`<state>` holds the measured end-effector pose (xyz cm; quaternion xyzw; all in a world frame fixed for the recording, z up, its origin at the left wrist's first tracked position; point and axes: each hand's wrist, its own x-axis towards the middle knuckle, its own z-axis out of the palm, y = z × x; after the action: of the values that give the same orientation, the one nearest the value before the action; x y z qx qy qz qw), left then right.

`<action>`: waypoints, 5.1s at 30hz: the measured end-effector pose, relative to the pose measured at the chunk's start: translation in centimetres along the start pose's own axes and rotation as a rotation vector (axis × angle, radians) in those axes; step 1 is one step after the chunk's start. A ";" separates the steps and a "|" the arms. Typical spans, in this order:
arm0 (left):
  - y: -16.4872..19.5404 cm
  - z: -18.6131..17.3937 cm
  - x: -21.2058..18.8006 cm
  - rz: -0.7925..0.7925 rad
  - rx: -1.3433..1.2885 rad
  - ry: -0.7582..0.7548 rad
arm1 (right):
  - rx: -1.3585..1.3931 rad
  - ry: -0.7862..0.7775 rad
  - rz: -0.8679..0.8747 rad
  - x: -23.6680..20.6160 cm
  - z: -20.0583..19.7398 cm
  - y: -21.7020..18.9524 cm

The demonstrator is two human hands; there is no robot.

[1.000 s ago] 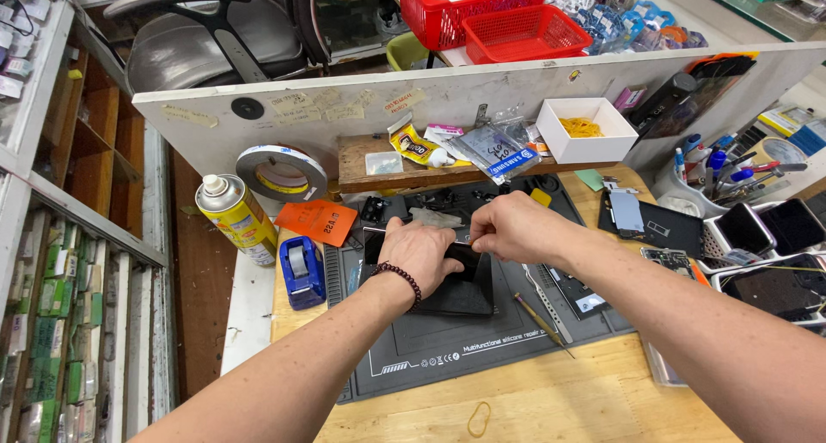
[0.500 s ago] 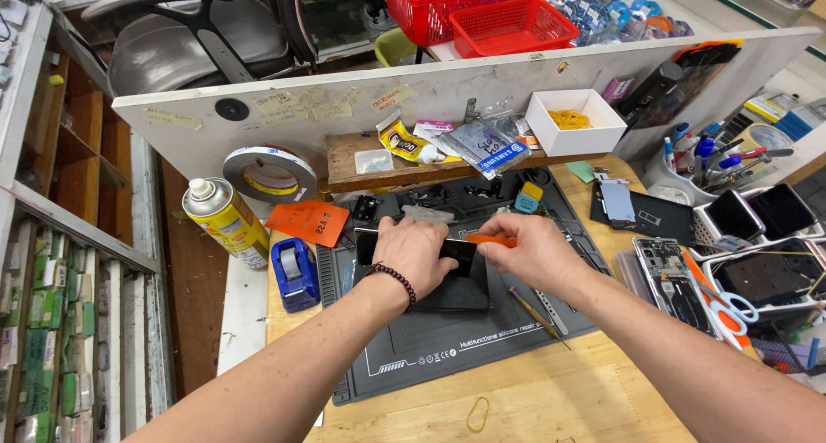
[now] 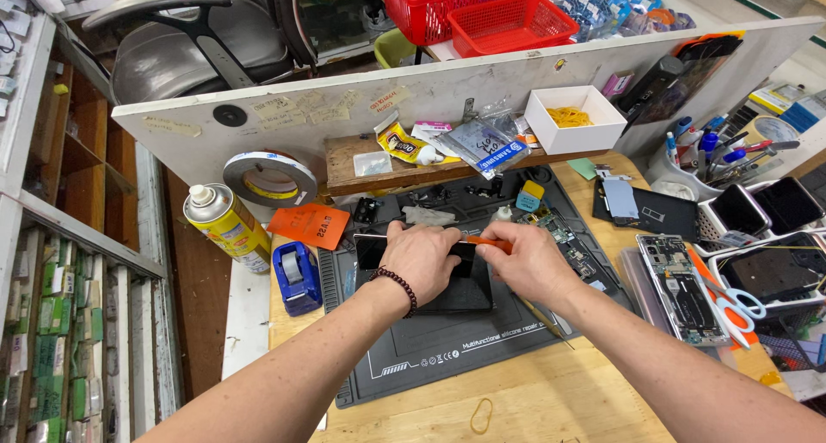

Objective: The person applies a thin line of adhesive along the edges of a black smartphone using a small bottle. They then press the phone onto an orange backing sheet to secure it in place.

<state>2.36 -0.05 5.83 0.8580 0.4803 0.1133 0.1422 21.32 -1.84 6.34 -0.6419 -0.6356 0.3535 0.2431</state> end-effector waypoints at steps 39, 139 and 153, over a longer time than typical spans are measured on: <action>-0.8 -0.2 1.8 -0.044 0.037 -0.088 | -0.281 0.178 -0.124 -1.7 -5.8 -0.6; -0.2 0.4 0.2 -0.002 0.041 0.038 | -0.409 0.016 -0.262 2.1 -1.3 -3.3; -0.1 0.2 0.3 -0.025 0.049 -0.017 | -0.664 -0.313 -0.250 5.5 -2.4 -5.4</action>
<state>2.52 0.22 5.61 0.8561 0.4925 0.0922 0.1269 19.32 4.36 11.17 -0.5417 -0.8181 0.1896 -0.0366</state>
